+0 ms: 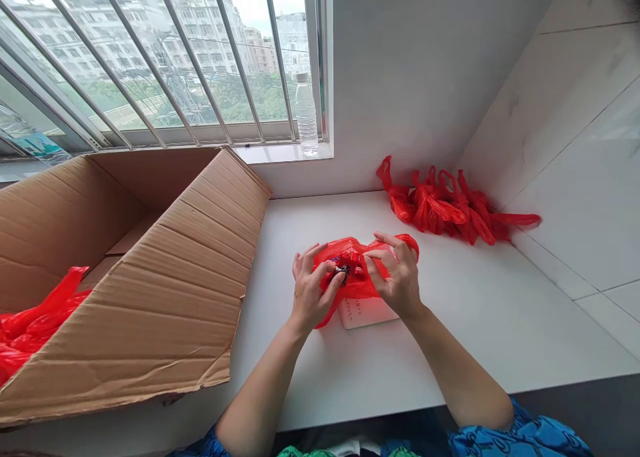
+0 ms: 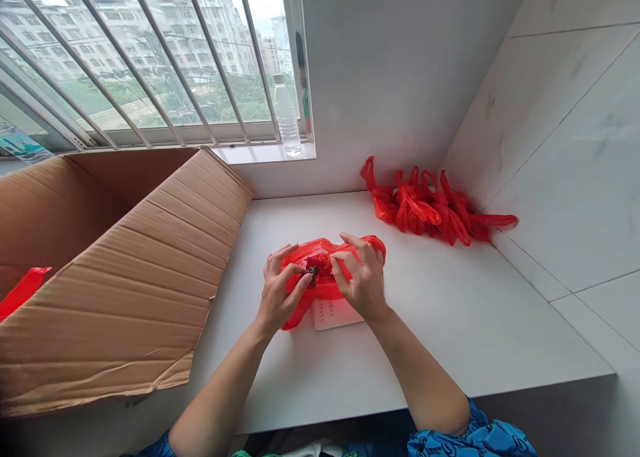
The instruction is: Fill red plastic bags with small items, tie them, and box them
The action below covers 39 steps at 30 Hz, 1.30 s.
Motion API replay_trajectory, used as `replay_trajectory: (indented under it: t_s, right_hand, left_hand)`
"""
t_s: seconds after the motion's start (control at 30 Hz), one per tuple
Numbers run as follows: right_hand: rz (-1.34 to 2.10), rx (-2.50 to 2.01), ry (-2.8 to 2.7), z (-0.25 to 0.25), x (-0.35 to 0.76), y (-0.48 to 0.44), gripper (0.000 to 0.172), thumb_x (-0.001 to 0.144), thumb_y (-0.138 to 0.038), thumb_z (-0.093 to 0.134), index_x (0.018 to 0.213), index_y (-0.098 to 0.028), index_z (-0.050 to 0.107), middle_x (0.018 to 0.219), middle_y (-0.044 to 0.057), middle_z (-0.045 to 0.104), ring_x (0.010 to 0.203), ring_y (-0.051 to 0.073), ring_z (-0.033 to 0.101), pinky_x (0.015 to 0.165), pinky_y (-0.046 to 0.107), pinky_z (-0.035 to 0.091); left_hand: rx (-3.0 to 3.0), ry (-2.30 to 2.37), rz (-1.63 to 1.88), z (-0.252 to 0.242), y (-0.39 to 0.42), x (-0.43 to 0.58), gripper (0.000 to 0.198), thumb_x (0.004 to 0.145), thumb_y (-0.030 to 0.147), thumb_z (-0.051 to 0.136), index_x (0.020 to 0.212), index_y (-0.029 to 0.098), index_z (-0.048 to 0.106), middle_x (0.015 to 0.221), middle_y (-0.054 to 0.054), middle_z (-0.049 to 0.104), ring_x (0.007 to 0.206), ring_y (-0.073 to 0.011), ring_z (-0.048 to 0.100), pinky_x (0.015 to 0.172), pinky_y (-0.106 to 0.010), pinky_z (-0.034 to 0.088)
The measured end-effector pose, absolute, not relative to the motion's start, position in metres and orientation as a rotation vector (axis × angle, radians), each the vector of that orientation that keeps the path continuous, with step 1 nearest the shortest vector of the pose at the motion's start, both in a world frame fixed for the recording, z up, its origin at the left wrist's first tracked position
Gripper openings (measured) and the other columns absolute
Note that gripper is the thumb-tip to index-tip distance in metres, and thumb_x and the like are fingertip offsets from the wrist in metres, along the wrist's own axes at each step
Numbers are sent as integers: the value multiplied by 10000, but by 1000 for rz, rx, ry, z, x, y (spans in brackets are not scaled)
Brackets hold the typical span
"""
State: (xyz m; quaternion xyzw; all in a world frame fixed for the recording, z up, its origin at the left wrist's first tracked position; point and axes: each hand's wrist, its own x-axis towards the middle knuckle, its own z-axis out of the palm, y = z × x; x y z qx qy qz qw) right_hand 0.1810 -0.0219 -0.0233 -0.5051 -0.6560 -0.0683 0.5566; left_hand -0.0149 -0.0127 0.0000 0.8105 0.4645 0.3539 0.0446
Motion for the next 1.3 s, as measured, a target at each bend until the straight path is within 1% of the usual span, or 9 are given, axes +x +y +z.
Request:
replay_trajectory:
  t_s: [0.17, 0.27, 0.4, 0.53, 0.73, 0.9, 1.03, 1.2, 1.3]
  right_hand:
    - [-89, -1202, -1528, -15, 180, -28, 110, 931, -276, 566, 894, -262, 669, 1047, 53, 724, 977, 248, 654, 899, 436, 437]
    - [298, -1161, -1578, -12, 178, -30, 212, 968, -355, 493, 875, -269, 663, 937, 39, 725, 876, 236, 649, 827, 414, 454]
    - [849, -1065, -1478, -14, 170, -31, 298, 956, -504, 502, 871, -255, 642, 746, 10, 642, 640, 177, 552, 605, 316, 421]
    - [1170, -979, -1326, -19, 166, -28, 334, 904, -554, 586, 821, -231, 606, 681, -19, 562, 577, 135, 469, 550, 279, 374]
    - [1132, -998, -1317, -20, 167, -28, 374, 904, -535, 602, 716, -221, 527, 613, -36, 512, 553, 122, 444, 528, 273, 341]
    - [1064, -1009, -1366, -17, 169, -30, 390, 922, -528, 573, 692, -220, 509, 604, -30, 518, 549, 125, 454, 523, 277, 343]
    - [1254, -917, -1290, -16, 167, -30, 405, 914, -547, 574, 689, -224, 476, 580, -44, 473, 533, 115, 431, 508, 263, 345]
    - [1328, -882, -1239, -15, 165, -28, 412, 898, -571, 583, 697, -223, 494, 598, -38, 498, 555, 120, 465, 542, 265, 402]
    - [1263, -893, -1264, -16, 166, -27, 347, 883, -563, 611, 826, -221, 605, 746, -8, 600, 671, 143, 555, 627, 281, 465]
  left_hand:
    - [2473, 1448, 1319, 3, -14, -16, 131, 958, 290, 542, 896, 223, 636, 1282, -79, 587, 1302, -253, 487, 1198, -560, 189]
    - [2509, 1448, 1310, 4, -16, -15, 155, 964, 284, 513, 888, 223, 634, 1249, -70, 614, 1310, -259, 478, 1202, -562, 184]
    - [2574, 1392, 1242, 4, -17, -13, 174, 969, 294, 494, 873, 227, 623, 1210, -61, 646, 1301, -250, 488, 1207, -555, 182]
    - [2626, 1339, 1246, 4, -17, -13, 158, 958, 313, 514, 881, 232, 625, 1174, -53, 662, 1286, -249, 494, 1199, -540, 216]
    - [2581, 1276, 1162, 7, -19, -10, 195, 879, 393, 654, 794, 221, 619, 1200, -54, 643, 1230, -266, 508, 1160, -520, 293]
    - [2349, 1186, 1002, 8, -18, -10, 234, 897, 389, 637, 743, 216, 604, 1258, -60, 616, 1189, -249, 528, 1045, -456, 447]
    - [2214, 1094, 894, 11, -18, -14, 181, 905, 339, 618, 770, 219, 620, 1311, -65, 590, 1192, -244, 539, 971, -410, 509]
    - [2249, 1109, 895, 13, -18, -13, 162, 907, 315, 613, 775, 221, 624, 1223, -62, 638, 1129, -230, 579, 979, -416, 487]
    - [2427, 1169, 931, 9, -18, -11, 167, 883, 328, 661, 759, 225, 617, 1163, -33, 670, 1100, -225, 583, 1024, -450, 420]
